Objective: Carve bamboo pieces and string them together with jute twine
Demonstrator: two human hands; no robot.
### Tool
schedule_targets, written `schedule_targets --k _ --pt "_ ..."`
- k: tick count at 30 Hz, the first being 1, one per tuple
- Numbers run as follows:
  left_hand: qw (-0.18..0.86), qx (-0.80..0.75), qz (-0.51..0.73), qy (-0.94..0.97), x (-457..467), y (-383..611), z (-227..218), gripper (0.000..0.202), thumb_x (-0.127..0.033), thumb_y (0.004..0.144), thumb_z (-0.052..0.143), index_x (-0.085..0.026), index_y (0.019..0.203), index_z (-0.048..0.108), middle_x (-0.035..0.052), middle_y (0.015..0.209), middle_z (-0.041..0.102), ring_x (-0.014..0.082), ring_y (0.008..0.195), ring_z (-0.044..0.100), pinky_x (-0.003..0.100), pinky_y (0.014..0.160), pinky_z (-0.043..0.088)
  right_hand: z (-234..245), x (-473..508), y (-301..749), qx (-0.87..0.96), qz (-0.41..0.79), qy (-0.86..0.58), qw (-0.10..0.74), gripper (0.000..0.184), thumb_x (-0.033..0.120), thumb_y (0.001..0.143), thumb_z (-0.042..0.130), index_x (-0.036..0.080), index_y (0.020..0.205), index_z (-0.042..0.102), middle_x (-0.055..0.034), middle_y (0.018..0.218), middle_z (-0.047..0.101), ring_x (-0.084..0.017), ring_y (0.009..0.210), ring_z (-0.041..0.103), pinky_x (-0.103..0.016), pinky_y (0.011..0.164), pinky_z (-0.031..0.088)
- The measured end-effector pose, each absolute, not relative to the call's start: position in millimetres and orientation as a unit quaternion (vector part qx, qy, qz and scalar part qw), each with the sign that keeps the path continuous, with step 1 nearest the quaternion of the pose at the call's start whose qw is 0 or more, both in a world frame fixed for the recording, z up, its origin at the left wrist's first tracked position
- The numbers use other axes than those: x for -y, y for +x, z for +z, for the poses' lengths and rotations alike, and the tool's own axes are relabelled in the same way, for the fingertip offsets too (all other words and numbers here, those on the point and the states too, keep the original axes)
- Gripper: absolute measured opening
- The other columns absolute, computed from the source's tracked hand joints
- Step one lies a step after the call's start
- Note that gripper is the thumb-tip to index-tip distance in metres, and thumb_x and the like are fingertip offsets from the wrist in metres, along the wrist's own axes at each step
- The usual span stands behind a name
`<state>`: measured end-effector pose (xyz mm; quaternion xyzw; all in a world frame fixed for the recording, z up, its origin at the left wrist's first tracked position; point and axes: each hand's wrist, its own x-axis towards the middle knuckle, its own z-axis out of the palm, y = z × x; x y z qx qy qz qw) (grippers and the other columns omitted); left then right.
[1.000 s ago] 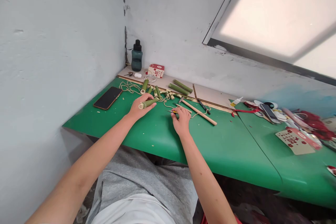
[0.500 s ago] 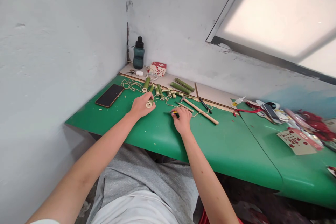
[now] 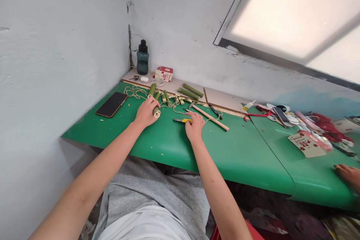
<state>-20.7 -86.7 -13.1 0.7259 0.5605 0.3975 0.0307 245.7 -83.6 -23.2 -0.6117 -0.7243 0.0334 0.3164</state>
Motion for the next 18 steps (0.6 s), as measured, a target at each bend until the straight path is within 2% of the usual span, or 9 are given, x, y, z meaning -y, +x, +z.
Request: schedule_targets --k 3,6,8,12,16,18 --pt "0.017 -0.533 0.412 0.738 83.8 -21.2 -13.9 0.020 -0.006 0.075 0.064 -0.022 0.086 0.062 0.0080 0.105 0.061 0.0295 0.106 0.061 0.042 0.090 0.047 -20.7 72.1 259.0 0.685 0.012 -0.656 0.316 0.043 0.012 0.092 0.044 0.022 0.127 0.068 -0.0118 0.135 0.067 -0.032 0.132 0.052 -0.051 0.110 0.038" --pt "0.016 -0.516 0.425 0.744 82.3 -20.3 -15.4 0.026 -0.003 0.072 0.062 -0.022 0.090 0.062 0.0079 0.105 0.063 0.0296 0.108 0.060 0.043 0.090 0.046 -16.1 52.2 274.6 0.671 0.009 -0.684 0.288 0.030 0.026 0.102 0.057 0.019 0.130 0.066 -0.0123 0.136 0.066 -0.030 0.127 0.059 -0.053 0.107 0.049" --pt "0.020 -0.508 0.431 0.746 81.6 -19.8 -16.8 0.029 -0.002 0.071 0.061 -0.022 0.092 0.062 0.0071 0.104 0.063 0.0284 0.106 0.060 0.042 0.089 0.046 -13.8 37.3 283.2 0.680 0.021 -0.685 0.260 0.035 0.037 0.102 0.066 0.019 0.132 0.065 -0.0110 0.136 0.065 -0.027 0.120 0.065 -0.050 0.102 0.057" --pt "0.032 -0.509 0.430 0.745 80.5 -20.1 -19.1 0.030 -0.001 0.071 0.058 -0.022 0.092 0.061 0.0063 0.103 0.064 0.0271 0.104 0.061 0.041 0.090 0.046 -16.3 16.7 292.0 0.695 0.053 -0.678 0.233 0.037 0.039 0.102 0.067 0.019 0.133 0.064 -0.0108 0.135 0.066 -0.024 0.114 0.069 -0.046 0.097 0.061" --pt "0.042 -0.514 0.422 0.746 81.1 -21.1 -18.5 0.030 -0.002 0.073 0.059 -0.023 0.093 0.061 0.0055 0.104 0.065 0.0263 0.104 0.062 0.040 0.089 0.046 -18.2 18.6 292.3 0.683 0.053 -0.669 0.288 0.037 0.039 0.101 0.068 0.018 0.132 0.064 -0.0104 0.133 0.067 -0.025 0.114 0.068 -0.047 0.097 0.060" --pt "0.044 -0.515 0.420 0.746 81.9 -20.9 -17.3 0.029 -0.002 0.073 0.059 -0.023 0.093 0.061 0.0053 0.103 0.065 0.0261 0.104 0.062 0.039 0.089 0.046 -14.8 28.1 288.1 0.685 0.047 -0.643 0.340 0.031 0.036 0.104 0.062 0.016 0.127 0.065 -0.0117 0.127 0.069 -0.026 0.113 0.069 -0.048 0.098 0.059"
